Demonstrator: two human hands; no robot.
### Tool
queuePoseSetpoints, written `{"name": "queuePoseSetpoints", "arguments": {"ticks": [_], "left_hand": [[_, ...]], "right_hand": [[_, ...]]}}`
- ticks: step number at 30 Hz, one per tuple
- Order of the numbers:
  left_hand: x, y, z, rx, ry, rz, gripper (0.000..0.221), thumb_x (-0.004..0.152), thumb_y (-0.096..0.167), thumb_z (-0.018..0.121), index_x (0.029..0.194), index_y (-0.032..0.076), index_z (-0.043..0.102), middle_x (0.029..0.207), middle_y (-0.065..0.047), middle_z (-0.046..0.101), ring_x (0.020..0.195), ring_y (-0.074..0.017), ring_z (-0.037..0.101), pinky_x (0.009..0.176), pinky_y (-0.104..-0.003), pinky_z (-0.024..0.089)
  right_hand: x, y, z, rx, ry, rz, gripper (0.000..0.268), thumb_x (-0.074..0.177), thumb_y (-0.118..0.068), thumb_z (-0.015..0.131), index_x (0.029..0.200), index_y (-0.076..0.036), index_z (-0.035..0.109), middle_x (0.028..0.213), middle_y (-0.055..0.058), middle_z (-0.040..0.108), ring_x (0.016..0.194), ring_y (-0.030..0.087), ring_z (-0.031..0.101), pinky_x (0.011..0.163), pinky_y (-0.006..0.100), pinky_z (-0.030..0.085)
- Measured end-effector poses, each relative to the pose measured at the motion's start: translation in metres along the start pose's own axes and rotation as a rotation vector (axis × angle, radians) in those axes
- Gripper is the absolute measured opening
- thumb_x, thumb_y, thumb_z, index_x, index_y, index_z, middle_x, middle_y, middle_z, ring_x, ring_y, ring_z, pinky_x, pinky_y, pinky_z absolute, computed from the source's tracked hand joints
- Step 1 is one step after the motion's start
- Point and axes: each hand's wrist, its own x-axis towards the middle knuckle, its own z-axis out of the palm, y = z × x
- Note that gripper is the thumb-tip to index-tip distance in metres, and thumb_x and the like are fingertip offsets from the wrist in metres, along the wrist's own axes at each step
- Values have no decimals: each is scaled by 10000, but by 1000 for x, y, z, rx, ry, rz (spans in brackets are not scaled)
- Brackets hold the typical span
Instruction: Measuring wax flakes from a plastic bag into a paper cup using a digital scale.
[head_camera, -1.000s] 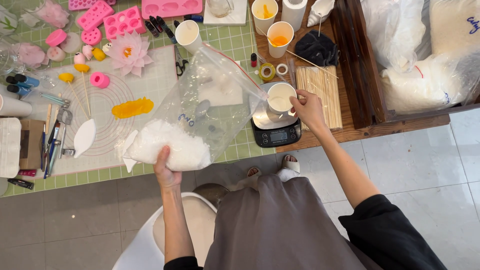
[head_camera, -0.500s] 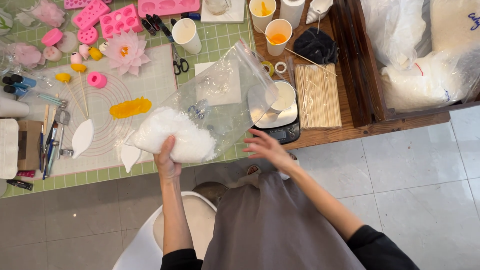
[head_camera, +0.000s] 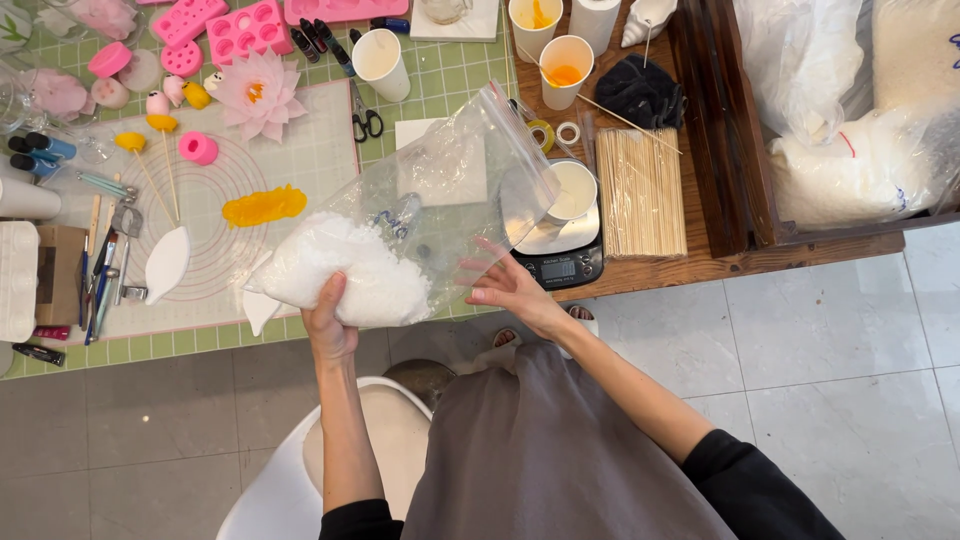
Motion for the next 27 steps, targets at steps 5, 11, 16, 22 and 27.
{"name": "queuePoseSetpoints", "arguments": {"ticks": [5, 11, 16, 22, 27], "left_hand": [[0, 2, 5, 27, 1, 7, 715, 881, 103, 740, 1515, 14, 419, 1408, -142, 581, 1300, -264, 581, 1138, -409, 480], [1, 13, 25, 126, -19, 38, 729, 868, 96, 753, 1511, -1, 423, 1402, -137, 585, 1295, -252, 584, 1133, -390, 474], [5, 27, 44, 299, -100, 164, 735, 857, 66, 792, 1498, -16, 442, 1403, -120, 593, 1302, -227, 583, 1162, -365, 452], [11, 35, 59, 372, -147, 167, 686, 850, 64, 821, 1450, -23, 500, 1363, -111, 621, 1259, -212, 610, 1145, -367, 465], [14, 32, 60, 407, -151, 221, 687, 853, 70, 828, 1452, -20, 504, 1377, -114, 624, 1273, -216, 610, 1160, -371, 462]], "right_hand": [[8, 4, -2, 265, 27, -25, 848, 951, -209, 702, 1624, -197, 186, 1578, 148, 407, 1439, 322, 449, 1149, 508, 429], [13, -4, 2, 532, -44, -44, 783, 986, -387, 672, 1623, -201, 256, 1612, 149, 381, 1501, 347, 381, 1223, 554, 330], [17, -2, -2, 669, -23, -11, 762, 957, -476, 664, 1589, -232, 317, 1618, 92, 376, 1504, 340, 363, 1239, 573, 312], [18, 0, -6, 690, 4, -14, 742, 961, -493, 663, 1582, -207, 377, 1585, 81, 458, 1496, 300, 390, 1234, 524, 269], [21, -1, -8, 723, 21, -12, 709, 976, -457, 657, 1560, -146, 403, 1551, 68, 503, 1483, 250, 415, 1254, 519, 275]]}}
